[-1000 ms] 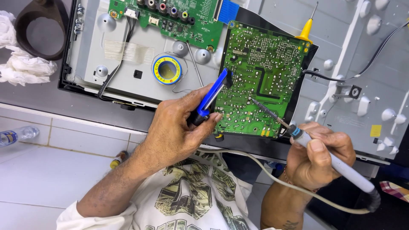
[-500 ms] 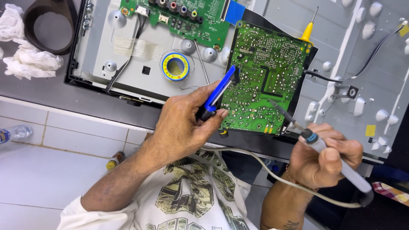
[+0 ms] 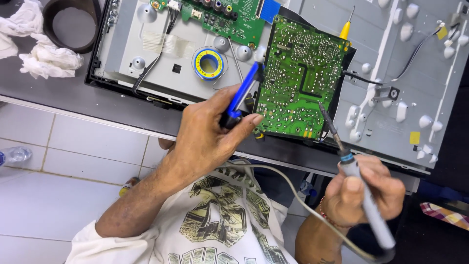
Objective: The person uses a soldering iron and a blue flashlight to work on a green circuit board. They apply heat to various points on the board while illuminating the area, then switch to a screwdriver to manipulate components on the board.
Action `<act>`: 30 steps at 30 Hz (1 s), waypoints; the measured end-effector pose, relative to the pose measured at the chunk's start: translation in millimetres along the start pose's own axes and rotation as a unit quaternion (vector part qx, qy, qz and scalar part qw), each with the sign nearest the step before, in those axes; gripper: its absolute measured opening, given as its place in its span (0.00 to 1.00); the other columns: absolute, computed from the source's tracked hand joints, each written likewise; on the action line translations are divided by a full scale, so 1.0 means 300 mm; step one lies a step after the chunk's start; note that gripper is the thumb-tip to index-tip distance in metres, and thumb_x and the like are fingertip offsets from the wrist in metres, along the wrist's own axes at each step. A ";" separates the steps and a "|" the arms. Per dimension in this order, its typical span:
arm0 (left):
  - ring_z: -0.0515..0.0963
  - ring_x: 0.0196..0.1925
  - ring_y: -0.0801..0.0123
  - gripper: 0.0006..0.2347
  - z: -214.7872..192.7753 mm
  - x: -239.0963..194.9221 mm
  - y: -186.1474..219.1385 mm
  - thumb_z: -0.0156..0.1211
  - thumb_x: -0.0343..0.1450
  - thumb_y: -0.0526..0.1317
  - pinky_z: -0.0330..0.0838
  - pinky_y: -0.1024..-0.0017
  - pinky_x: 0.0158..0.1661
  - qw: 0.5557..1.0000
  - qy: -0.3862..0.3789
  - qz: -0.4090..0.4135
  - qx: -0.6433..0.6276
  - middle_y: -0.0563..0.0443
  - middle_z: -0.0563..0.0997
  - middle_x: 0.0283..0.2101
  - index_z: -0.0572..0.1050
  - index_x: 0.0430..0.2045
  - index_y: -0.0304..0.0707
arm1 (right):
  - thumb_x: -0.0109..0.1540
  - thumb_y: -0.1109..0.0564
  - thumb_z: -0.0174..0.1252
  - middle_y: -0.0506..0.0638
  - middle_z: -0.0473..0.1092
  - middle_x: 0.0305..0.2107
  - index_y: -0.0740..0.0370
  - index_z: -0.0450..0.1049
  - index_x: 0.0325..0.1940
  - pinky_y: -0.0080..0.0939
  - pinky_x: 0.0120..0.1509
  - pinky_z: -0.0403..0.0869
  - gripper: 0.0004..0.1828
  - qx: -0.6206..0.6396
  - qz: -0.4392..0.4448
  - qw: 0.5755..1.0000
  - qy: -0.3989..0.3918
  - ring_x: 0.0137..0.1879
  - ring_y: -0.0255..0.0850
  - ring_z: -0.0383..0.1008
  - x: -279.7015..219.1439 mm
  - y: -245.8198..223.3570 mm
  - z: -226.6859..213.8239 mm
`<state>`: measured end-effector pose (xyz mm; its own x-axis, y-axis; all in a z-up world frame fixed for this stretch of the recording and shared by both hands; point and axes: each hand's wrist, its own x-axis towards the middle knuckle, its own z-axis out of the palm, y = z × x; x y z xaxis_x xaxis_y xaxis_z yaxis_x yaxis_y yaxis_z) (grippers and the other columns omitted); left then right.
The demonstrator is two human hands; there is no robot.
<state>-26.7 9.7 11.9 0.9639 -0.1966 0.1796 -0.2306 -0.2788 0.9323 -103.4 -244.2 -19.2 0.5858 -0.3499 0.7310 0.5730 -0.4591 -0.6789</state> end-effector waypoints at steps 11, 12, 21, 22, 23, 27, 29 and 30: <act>0.71 0.22 0.75 0.11 -0.044 -0.282 0.032 0.57 0.70 0.47 0.67 0.77 0.25 0.965 -0.067 0.049 -0.249 0.57 0.73 0.24 0.71 0.27 0.40 | 0.57 0.60 0.73 0.56 0.70 0.33 0.62 0.64 0.45 0.47 0.41 0.75 0.23 -0.169 -0.232 0.916 -0.279 0.37 0.49 0.71 0.019 -0.252 0.254; 0.72 0.24 0.73 0.12 -0.059 -0.295 0.042 0.60 0.68 0.49 0.67 0.76 0.28 0.970 -0.073 0.013 -0.232 0.56 0.75 0.26 0.73 0.29 0.39 | 0.57 0.61 0.76 0.56 0.71 0.32 0.65 0.66 0.44 0.45 0.38 0.73 0.23 -0.173 -0.284 0.896 -0.296 0.34 0.48 0.71 0.033 -0.262 0.290; 0.66 0.19 0.80 0.14 -0.150 -0.316 0.002 0.68 0.61 0.52 0.60 0.79 0.21 0.984 -0.054 -0.020 -0.168 0.61 0.71 0.18 0.74 0.25 0.44 | 0.58 0.58 0.71 0.59 0.70 0.31 0.66 0.66 0.42 0.46 0.38 0.74 0.19 -0.131 -0.222 0.923 -0.287 0.34 0.53 0.73 0.030 -0.305 0.372; 0.66 0.19 0.80 0.14 -0.165 -0.314 -0.008 0.68 0.61 0.52 0.60 0.79 0.21 0.985 -0.048 -0.022 -0.166 0.61 0.71 0.18 0.74 0.25 0.44 | 0.58 0.58 0.71 0.59 0.70 0.31 0.66 0.66 0.42 0.46 0.38 0.74 0.19 -0.125 -0.223 0.923 -0.289 0.34 0.53 0.73 0.018 -0.253 0.309; 0.64 0.17 0.80 0.10 -0.176 -0.308 -0.018 0.64 0.65 0.48 0.59 0.80 0.19 0.980 -0.030 -0.014 -0.197 0.62 0.69 0.18 0.73 0.23 0.44 | 0.56 0.60 0.71 0.58 0.71 0.32 0.65 0.68 0.43 0.46 0.45 0.75 0.20 -0.085 -0.184 0.942 -0.267 0.36 0.52 0.75 0.011 -0.195 0.244; 0.65 0.20 0.81 0.07 -0.227 -0.281 -0.028 0.65 0.67 0.41 0.59 0.80 0.22 0.979 0.022 -0.079 -0.185 0.61 0.71 0.19 0.75 0.22 0.42 | 0.73 0.91 0.51 0.68 0.73 0.43 0.94 0.72 0.46 0.29 0.44 0.63 0.08 -0.269 -0.082 0.934 -0.219 0.41 0.45 0.72 0.030 0.029 -0.391; 0.68 0.21 0.80 0.06 -0.235 -0.263 -0.011 0.64 0.67 0.40 0.63 0.80 0.22 0.982 0.022 -0.049 -0.181 0.59 0.74 0.21 0.76 0.22 0.41 | 0.67 0.76 0.55 0.66 0.66 0.35 0.83 0.65 0.38 0.43 0.43 0.62 0.06 -0.195 -0.140 0.964 -0.114 0.36 0.51 0.66 0.073 -0.053 -0.143; 0.71 0.21 0.79 0.05 -0.247 -0.258 -0.002 0.63 0.68 0.39 0.66 0.81 0.22 0.984 0.038 -0.021 -0.172 0.57 0.77 0.22 0.76 0.23 0.40 | 0.62 0.61 0.57 0.65 0.58 0.27 0.73 0.57 0.31 0.56 0.42 0.61 0.17 -0.102 -0.196 0.975 -0.011 0.32 0.57 0.60 0.100 -0.081 -0.003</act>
<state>-91.3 94.9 20.6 0.9816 -0.1178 0.1502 -0.1450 0.0515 0.9881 -100.1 -244.3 19.2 0.3576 -0.0974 0.9288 0.6306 -0.7084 -0.3171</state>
